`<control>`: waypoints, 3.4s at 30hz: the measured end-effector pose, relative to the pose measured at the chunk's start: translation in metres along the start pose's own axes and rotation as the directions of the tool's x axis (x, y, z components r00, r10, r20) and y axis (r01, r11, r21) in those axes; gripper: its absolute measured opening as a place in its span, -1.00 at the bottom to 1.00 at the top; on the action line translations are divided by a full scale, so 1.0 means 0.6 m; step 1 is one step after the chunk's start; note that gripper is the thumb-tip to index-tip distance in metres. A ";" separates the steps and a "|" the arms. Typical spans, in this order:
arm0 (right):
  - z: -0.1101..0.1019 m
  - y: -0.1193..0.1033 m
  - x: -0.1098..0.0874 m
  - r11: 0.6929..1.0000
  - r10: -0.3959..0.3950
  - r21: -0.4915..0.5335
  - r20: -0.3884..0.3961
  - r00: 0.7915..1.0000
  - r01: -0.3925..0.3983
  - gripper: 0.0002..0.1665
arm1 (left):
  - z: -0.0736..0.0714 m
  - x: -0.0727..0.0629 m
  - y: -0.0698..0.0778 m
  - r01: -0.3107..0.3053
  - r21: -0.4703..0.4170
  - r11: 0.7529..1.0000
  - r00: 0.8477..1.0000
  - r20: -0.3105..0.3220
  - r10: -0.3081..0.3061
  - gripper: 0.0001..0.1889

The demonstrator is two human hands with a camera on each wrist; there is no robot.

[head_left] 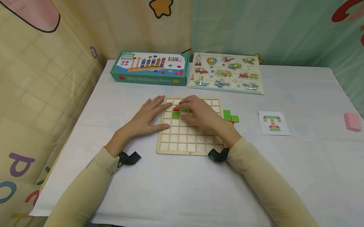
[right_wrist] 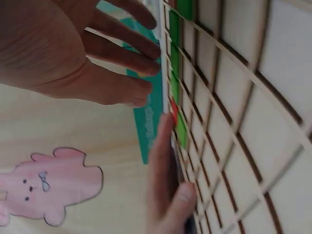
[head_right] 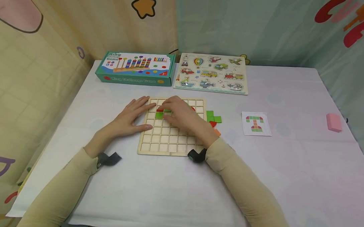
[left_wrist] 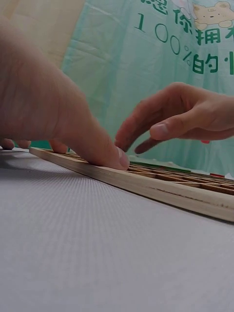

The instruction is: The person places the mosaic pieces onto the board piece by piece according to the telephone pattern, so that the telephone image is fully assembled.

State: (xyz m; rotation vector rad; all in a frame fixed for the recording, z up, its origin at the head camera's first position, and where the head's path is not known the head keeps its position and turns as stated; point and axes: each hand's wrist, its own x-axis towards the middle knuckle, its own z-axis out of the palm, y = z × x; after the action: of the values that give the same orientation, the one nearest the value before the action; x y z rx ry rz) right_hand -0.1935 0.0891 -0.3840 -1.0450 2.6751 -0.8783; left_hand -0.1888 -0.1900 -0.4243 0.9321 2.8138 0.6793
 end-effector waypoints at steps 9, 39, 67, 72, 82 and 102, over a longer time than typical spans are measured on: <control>-0.116 0.059 -0.056 0.963 0.262 0.045 0.098 0.960 -0.267 -0.71 | 0.001 0.001 -0.001 0.071 0.021 0.997 0.997 -0.023 -0.070 -0.04; -0.145 0.067 -0.076 0.918 0.375 0.094 0.117 0.920 -0.386 -0.85 | 0.002 0.004 -0.001 0.184 0.043 0.982 0.982 -0.053 -0.182 -0.04; 0.003 -0.042 -0.009 0.975 0.127 0.142 0.276 0.953 -0.171 -0.81 | 0.001 0.003 -0.004 0.182 0.040 0.982 0.982 -0.047 -0.180 -0.05; -0.009 -0.039 -0.010 0.981 0.104 0.133 0.261 0.960 -0.143 -0.86 | -0.003 0.002 -0.003 0.186 0.042 0.982 0.982 -0.050 -0.184 -0.04; -0.070 0.041 -0.087 0.969 0.186 0.172 -0.037 0.982 -0.177 -0.91 | 0.003 0.004 0.000 0.181 0.032 0.983 0.983 -0.046 -0.179 -0.04; -0.091 0.163 -0.202 0.905 0.414 0.202 -0.213 0.885 -0.375 -0.58 | -0.003 0.008 -0.002 0.171 0.054 0.984 0.984 -0.052 -0.168 -0.04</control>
State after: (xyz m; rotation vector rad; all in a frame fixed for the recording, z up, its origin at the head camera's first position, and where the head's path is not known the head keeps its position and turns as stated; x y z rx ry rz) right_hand -0.1768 0.2521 -0.4042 -0.3450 2.8076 -1.1674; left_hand -0.1934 -0.1887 -0.4232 0.6823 2.9256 0.6071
